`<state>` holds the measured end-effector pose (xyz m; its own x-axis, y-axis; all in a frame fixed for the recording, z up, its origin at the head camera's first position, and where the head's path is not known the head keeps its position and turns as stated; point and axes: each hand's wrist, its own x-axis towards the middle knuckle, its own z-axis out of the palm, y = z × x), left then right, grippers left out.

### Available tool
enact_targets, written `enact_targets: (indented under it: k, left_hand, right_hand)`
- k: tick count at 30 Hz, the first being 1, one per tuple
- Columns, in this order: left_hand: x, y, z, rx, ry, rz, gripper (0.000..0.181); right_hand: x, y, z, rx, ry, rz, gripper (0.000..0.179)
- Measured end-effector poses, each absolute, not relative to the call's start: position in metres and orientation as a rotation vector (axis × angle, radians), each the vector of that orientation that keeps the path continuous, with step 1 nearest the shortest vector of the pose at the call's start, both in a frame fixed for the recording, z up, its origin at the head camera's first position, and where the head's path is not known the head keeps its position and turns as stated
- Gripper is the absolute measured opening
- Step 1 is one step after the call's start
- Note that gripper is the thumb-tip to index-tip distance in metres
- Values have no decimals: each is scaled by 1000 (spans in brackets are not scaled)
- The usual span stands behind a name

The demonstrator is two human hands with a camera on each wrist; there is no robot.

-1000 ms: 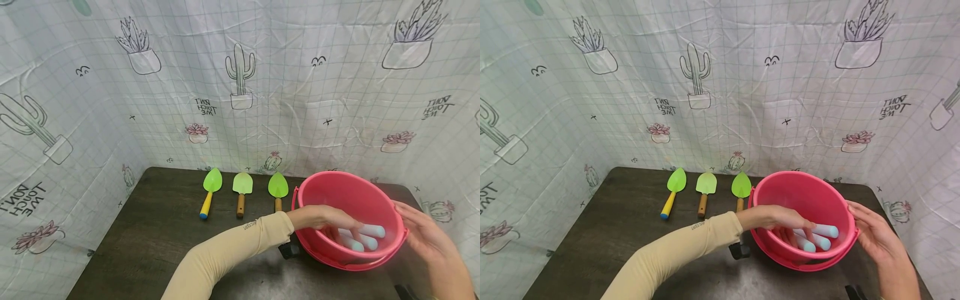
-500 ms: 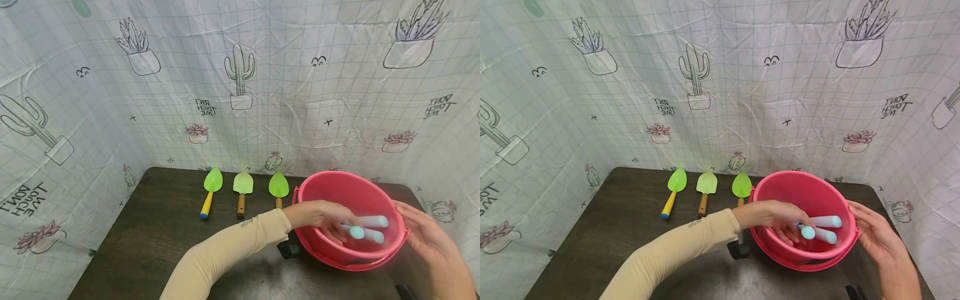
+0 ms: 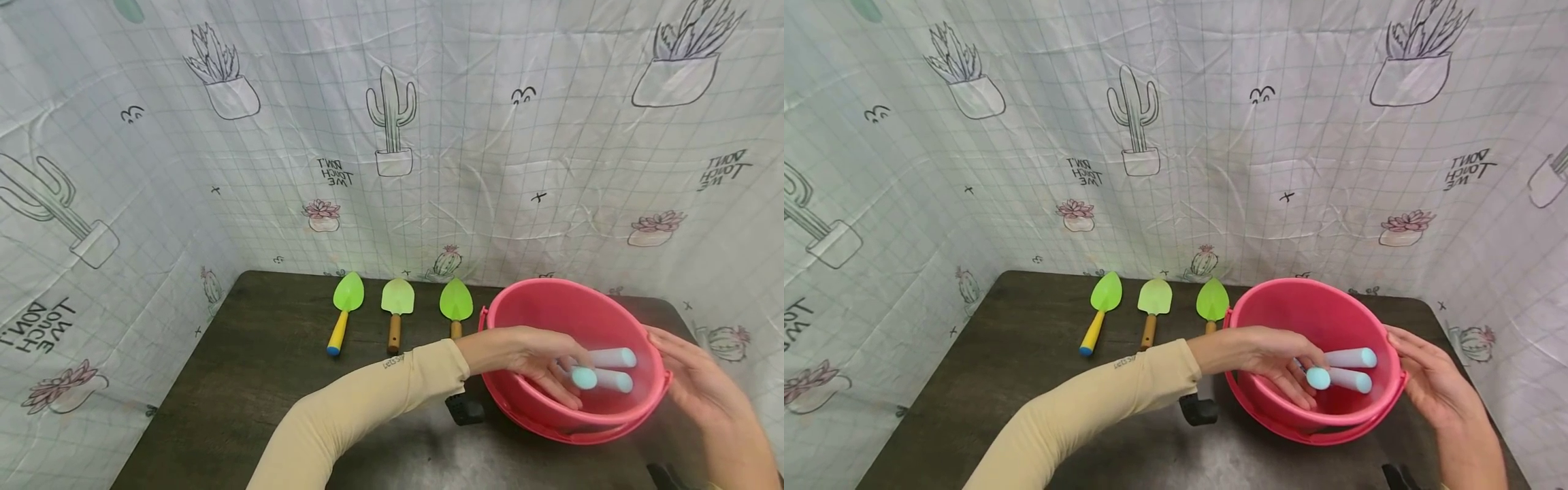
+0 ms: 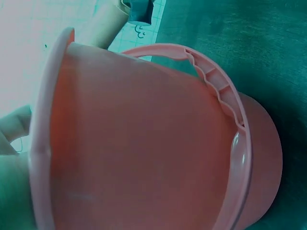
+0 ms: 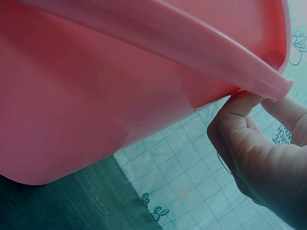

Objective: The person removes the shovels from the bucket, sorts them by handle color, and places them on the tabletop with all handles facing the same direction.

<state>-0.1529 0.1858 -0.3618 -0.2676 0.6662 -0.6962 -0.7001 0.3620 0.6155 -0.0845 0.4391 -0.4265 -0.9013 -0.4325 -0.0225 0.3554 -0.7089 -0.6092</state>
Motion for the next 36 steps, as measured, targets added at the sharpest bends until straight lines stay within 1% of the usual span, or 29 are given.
enact_targets:
  k: [6,14,29,36]
  left_hand:
    - [-150,181,-358,-43,1285,1324,15]
    - [-152,172,-355,17,1279,1303,13]
    - [-147,157,-342,106,1266,1325,12]
    - [-148,149,-338,138,1237,1336,12]
  right_hand:
    - [-86,438,-427,-212,855,-2558,58]
    - [-87,436,-428,-240,855,-2564,58]
    - [-82,438,-428,-56,795,-2631,51]
    - [-83,438,-428,-83,792,-2613,53]
